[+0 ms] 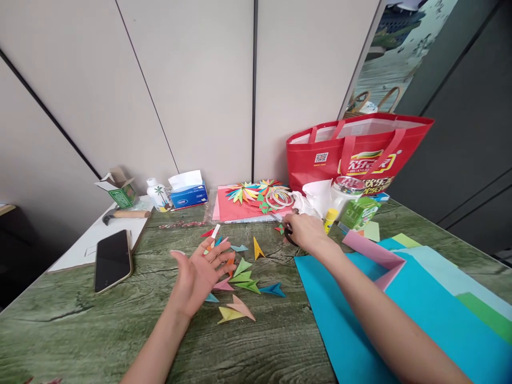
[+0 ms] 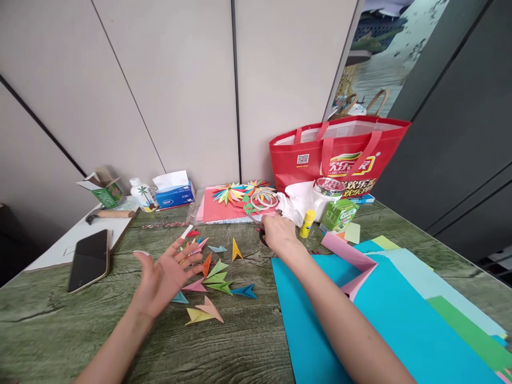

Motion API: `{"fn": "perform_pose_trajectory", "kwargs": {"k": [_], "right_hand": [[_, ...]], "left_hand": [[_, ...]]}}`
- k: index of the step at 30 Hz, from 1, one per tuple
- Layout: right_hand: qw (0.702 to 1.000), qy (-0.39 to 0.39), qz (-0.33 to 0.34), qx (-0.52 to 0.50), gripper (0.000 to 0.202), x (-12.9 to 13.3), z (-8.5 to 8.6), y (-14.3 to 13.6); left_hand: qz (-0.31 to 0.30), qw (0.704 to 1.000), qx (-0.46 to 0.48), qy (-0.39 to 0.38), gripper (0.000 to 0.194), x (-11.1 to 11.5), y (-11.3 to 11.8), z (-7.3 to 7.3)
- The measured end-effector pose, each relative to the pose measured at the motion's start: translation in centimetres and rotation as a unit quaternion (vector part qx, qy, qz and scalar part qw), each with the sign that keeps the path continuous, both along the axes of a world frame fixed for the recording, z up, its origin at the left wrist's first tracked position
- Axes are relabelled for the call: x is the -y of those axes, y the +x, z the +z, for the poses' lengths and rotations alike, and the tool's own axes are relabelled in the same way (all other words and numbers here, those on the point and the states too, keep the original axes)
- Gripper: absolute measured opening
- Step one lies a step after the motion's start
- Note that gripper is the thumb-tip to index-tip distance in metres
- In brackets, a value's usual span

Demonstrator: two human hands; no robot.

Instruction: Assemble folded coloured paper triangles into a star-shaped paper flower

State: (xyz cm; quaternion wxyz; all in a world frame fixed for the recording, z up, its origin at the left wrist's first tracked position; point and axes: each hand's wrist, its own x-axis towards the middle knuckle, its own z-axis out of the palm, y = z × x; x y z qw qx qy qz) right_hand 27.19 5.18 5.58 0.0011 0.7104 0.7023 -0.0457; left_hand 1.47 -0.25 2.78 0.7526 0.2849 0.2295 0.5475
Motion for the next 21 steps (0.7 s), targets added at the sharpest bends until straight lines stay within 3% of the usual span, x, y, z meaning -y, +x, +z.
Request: {"fn": "perform_pose_trajectory", "kwargs": {"k": [5,12,21], "right_hand": [[0.997,-0.061,0.037,-0.016,0.039,-0.6,-0.8,0.2],[0.992,-0.109,-0.016,0.053,0.036,-1.2,-1.2,1.7],[0.993,-0.099,0.002,0.057,0.029,0.3,0.7,-1.2]], "left_hand": [[0.018,1.0,-0.003,-0.014,0.062,-0.2,0.0,-0.2],[-0.024,0.999,-0.028,-0.012,0.061,0.1,0.5,-0.8],[-0.081,0.994,-0.065,0.029,0.063,0.4,0.8,-1.9]]}}
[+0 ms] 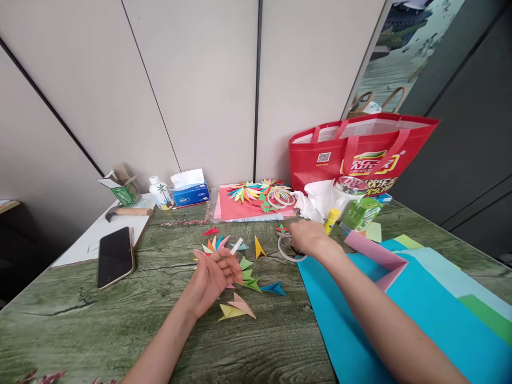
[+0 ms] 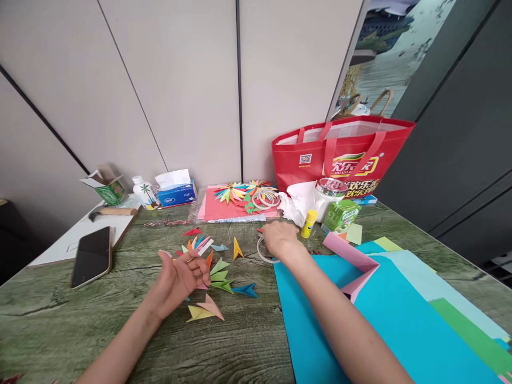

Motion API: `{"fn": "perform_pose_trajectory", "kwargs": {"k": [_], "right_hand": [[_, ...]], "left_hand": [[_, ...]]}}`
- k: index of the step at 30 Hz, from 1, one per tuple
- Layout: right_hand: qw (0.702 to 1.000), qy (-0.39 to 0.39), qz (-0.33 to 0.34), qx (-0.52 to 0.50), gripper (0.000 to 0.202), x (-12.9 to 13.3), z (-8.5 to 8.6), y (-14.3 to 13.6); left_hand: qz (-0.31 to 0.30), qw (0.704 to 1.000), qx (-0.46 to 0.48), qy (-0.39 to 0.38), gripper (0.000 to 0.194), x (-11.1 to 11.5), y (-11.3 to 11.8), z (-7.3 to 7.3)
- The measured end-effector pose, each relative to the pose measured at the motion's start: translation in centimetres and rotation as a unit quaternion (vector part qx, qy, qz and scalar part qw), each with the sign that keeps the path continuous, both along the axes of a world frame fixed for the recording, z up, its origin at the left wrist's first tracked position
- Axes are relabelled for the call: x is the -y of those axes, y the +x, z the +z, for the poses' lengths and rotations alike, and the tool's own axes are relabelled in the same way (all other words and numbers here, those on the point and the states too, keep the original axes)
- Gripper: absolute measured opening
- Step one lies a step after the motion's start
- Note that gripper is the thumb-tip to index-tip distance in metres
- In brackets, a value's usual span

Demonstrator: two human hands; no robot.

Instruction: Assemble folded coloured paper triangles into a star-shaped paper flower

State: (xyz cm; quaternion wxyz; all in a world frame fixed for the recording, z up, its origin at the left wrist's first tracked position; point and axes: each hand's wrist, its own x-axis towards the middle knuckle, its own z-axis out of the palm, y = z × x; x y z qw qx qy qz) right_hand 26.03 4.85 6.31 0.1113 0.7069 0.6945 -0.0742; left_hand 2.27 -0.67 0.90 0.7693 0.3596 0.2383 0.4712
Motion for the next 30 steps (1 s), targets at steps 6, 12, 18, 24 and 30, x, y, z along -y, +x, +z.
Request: {"fn": "perform_pose_trajectory", "kwargs": {"k": [6,12,18,24,30], "right_hand": [[0.999,0.013,0.0,-0.038,0.025,0.0,-0.2,0.4],[0.838,-0.067,0.173,-0.513,0.034,1.3,-0.8,-2.0],[0.737,-0.061,0.108,-0.664,0.029,1.5,-1.7,-3.4],[0.711,0.039,0.056,-0.7,0.03,1.4,-1.0,-3.2],[0.644,0.052,0.035,-0.762,0.036,1.5,-1.0,-3.3]], "left_hand": [[-0.019,0.999,-0.019,0.021,0.06,0.1,0.2,-0.1],[-0.046,0.996,-0.047,0.056,0.056,0.5,0.4,-0.4],[-0.044,0.996,-0.058,0.059,0.058,0.6,0.3,0.0],[-0.059,0.994,-0.041,0.088,0.083,0.9,0.5,0.3],[-0.067,0.992,-0.029,0.105,0.067,0.9,-0.3,0.8]]}}
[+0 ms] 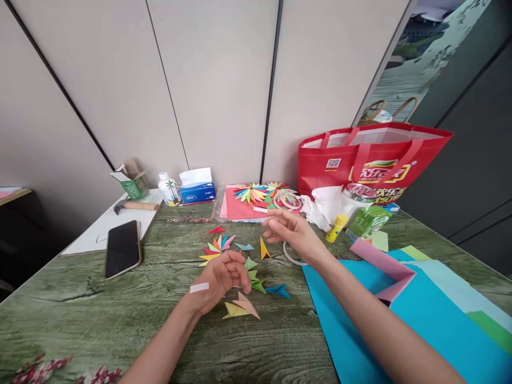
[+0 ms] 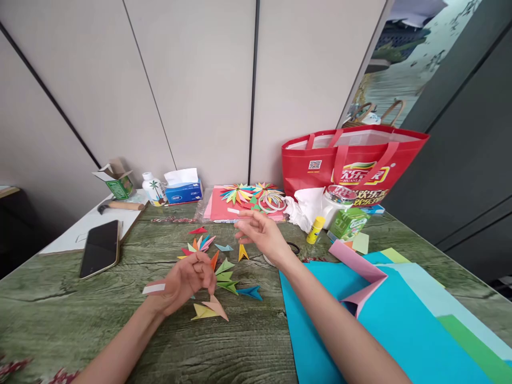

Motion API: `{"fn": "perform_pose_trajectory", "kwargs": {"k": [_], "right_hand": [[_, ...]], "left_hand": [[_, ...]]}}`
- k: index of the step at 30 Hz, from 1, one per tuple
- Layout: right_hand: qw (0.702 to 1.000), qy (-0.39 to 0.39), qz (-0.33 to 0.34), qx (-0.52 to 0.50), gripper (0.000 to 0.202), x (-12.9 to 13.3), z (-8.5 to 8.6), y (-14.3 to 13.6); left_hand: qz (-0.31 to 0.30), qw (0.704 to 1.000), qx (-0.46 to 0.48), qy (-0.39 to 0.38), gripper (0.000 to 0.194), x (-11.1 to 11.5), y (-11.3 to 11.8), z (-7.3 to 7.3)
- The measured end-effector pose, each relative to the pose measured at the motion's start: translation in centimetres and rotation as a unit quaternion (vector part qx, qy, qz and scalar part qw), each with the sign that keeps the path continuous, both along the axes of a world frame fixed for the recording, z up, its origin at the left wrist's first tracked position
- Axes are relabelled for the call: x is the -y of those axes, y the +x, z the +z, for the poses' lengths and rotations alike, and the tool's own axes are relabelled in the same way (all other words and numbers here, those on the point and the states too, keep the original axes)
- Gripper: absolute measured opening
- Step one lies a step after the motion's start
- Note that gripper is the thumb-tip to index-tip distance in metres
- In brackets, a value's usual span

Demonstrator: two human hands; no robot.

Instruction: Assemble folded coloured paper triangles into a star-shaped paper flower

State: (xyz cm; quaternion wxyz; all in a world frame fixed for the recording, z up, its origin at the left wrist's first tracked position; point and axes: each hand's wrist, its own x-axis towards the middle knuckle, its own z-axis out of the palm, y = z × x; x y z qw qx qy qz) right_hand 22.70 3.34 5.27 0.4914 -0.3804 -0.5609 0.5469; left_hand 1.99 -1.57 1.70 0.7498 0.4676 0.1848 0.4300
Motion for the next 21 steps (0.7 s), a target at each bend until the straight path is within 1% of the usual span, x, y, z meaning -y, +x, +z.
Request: {"fn": "perform_pose_trajectory", "kwargs": {"k": [2,3,4,5,6,7,8,9,10,11,12,13,14,15,18,21], "right_hand": [[0.999,0.004,0.053,0.011,0.043,0.2,-0.2,-0.3],[0.997,0.009,0.068,0.021,0.041,0.3,-0.4,-0.5],[0.997,0.015,0.075,0.032,0.038,0.2,-0.6,-0.6],[0.996,0.023,0.076,0.046,0.035,0.1,-0.8,-0.9],[0.995,0.034,0.073,0.064,0.032,-0.2,-1.0,-1.1],[0.992,0.05,0.069,0.09,0.03,-0.6,-1.3,-1.3],[0.987,0.07,0.066,0.127,0.031,-1.1,-1.5,-1.6],[0.977,0.099,0.059,0.178,0.033,-1.6,-1.7,-2.0],[0.96,0.134,0.049,0.24,0.036,-2.3,-1.9,-2.4],[0.935,0.17,0.043,0.308,0.04,-2.9,-2.1,-2.9],[0.906,0.202,0.049,0.368,0.043,-3.6,-2.2,-3.6],[0.868,0.237,0.055,0.432,0.045,-4.2,-2.4,-4.3],[0.821,0.271,0.067,0.499,0.046,-4.9,-2.5,-5.1],[0.805,0.28,0.072,0.518,0.048,-5.5,-2.6,-6.0],[0.773,0.3,0.092,0.552,0.052,-7.1,-3.1,-8.8],[0.744,0.314,0.111,0.58,0.06,-8.4,-3.7,-11.0]], "left_hand": [[0.001,1.0,0.005,0.001,0.06,0.1,0.0,0.1],[0.008,1.0,0.003,0.003,0.055,0.2,0.1,0.0],[0.023,1.0,0.003,0.007,0.051,0.2,0.3,0.0],[0.058,0.998,0.006,0.004,0.049,0.1,0.4,-0.2],[0.109,0.994,0.01,-0.009,0.049,0.0,0.5,-0.3],[0.179,0.983,0.011,-0.033,0.049,-0.3,0.5,-0.5],[0.261,0.963,0.006,-0.066,0.048,-0.6,0.4,-0.6],[0.337,0.936,0.001,-0.099,0.046,-1.0,0.2,-0.8],[0.398,0.908,0.002,-0.13,0.043,-1.4,0.0,-0.9],[0.443,0.883,0.017,-0.158,0.038,-1.8,-0.3,-1.0],[0.466,0.863,0.037,-0.193,0.033,-2.1,-0.6,-1.1],[0.476,0.855,0.043,-0.203,0.03,-2.4,-0.8,-1.1],[0.48,0.851,0.047,-0.208,0.027,-2.6,-1.0,-1.1],[0.484,0.847,0.051,-0.212,0.023,-2.8,-1.1,-1.0],[0.497,0.837,0.053,-0.22,0.014,-2.7,-1.2,-0.6],[0.508,0.83,0.05,-0.227,0.006,-2.5,-1.1,-0.4]]}}
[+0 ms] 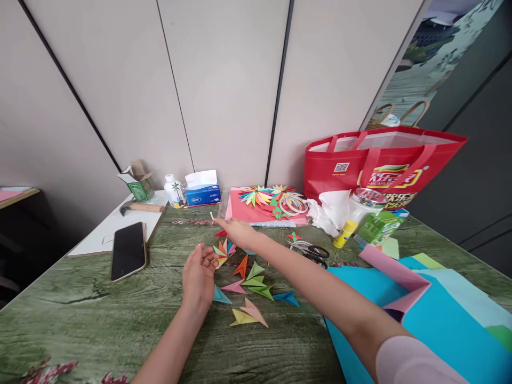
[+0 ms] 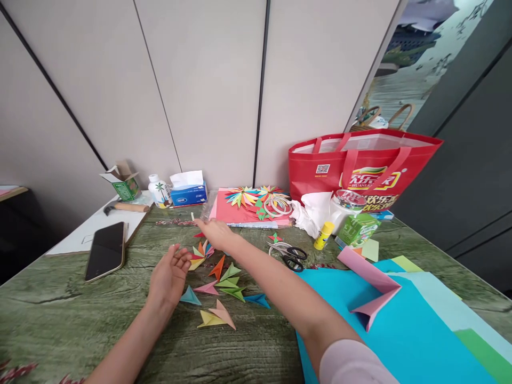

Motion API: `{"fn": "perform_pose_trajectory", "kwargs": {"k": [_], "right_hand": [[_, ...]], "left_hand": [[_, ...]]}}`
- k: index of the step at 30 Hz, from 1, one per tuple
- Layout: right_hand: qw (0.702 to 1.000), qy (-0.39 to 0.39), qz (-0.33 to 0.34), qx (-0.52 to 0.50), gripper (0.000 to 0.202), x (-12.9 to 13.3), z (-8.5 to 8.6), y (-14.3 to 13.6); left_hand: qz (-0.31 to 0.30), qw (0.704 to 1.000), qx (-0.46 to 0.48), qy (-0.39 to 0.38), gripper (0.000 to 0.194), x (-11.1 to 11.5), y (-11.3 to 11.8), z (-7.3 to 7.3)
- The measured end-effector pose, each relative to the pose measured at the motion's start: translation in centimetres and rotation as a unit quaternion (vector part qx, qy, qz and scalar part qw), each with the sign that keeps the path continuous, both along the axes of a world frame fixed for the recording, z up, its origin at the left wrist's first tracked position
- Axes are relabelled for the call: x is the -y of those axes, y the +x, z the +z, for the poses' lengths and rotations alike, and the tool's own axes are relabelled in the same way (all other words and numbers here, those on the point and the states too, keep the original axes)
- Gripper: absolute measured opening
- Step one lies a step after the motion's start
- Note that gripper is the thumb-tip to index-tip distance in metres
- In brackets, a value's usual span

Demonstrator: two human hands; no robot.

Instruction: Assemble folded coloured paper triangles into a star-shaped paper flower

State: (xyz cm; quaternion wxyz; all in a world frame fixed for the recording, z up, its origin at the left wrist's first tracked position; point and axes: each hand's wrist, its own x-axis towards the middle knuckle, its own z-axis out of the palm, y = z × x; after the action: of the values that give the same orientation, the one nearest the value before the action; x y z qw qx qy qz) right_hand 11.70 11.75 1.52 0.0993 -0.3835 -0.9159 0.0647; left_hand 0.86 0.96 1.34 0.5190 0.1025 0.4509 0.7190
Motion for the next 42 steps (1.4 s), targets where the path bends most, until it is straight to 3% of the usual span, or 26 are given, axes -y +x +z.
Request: {"fn": "perform_pose_trajectory", "kwargs": {"k": [3,7,10,14,19,26,31,33,35,38,42], "right_hand": [[1.0,0.006,0.011,0.025,0.062,-0.7,-0.3,-1.0],[0.999,0.007,0.029,0.024,0.061,0.0,-0.1,-0.2],[0.995,-0.013,0.096,0.026,0.074,1.4,0.0,1.2],[0.987,0.041,0.145,0.048,0.08,3.1,-0.6,2.0],[0.982,0.094,0.157,0.051,0.07,3.1,-1.5,1.1],[0.976,0.132,0.162,0.065,0.067,2.6,-1.7,0.9],[0.988,0.116,0.103,-0.004,0.063,2.4,-1.8,1.1],[0.99,0.103,0.077,-0.054,0.06,2.3,-1.9,1.1],[0.987,0.102,0.074,-0.105,0.058,2.3,-2.0,1.2],[0.973,0.114,0.099,-0.173,0.055,2.7,-1.7,1.7],[0.952,0.128,0.146,-0.236,0.059,4.2,-0.9,2.8]], "left_hand": [[0.002,1.0,-0.004,-0.001,0.003,0.1,-0.2,0.1],[0.012,1.0,-0.014,-0.006,0.007,0.2,-0.3,0.4],[0.023,1.0,-0.016,-0.014,0.009,0.4,-0.1,0.5],[0.004,1.0,-0.026,-0.016,0.009,0.4,0.2,0.1],[0.012,0.999,-0.047,-0.005,0.014,0.3,0.0,-0.2],[0.13,0.98,-0.15,-0.02,0.028,-0.3,-0.7,-0.8],[0.151,0.977,-0.141,-0.057,0.036,-0.3,-0.9,-0.8],[0.123,0.984,-0.113,-0.055,0.036,-0.3,-0.9,-0.5],[0.053,0.995,-0.071,-0.052,0.028,-0.3,-0.9,0.0],[-0.075,0.996,-0.001,-0.049,0.016,-0.2,-0.7,0.6],[-0.158,0.986,0.037,-0.048,0.014,0.0,-0.5,0.7]]}}
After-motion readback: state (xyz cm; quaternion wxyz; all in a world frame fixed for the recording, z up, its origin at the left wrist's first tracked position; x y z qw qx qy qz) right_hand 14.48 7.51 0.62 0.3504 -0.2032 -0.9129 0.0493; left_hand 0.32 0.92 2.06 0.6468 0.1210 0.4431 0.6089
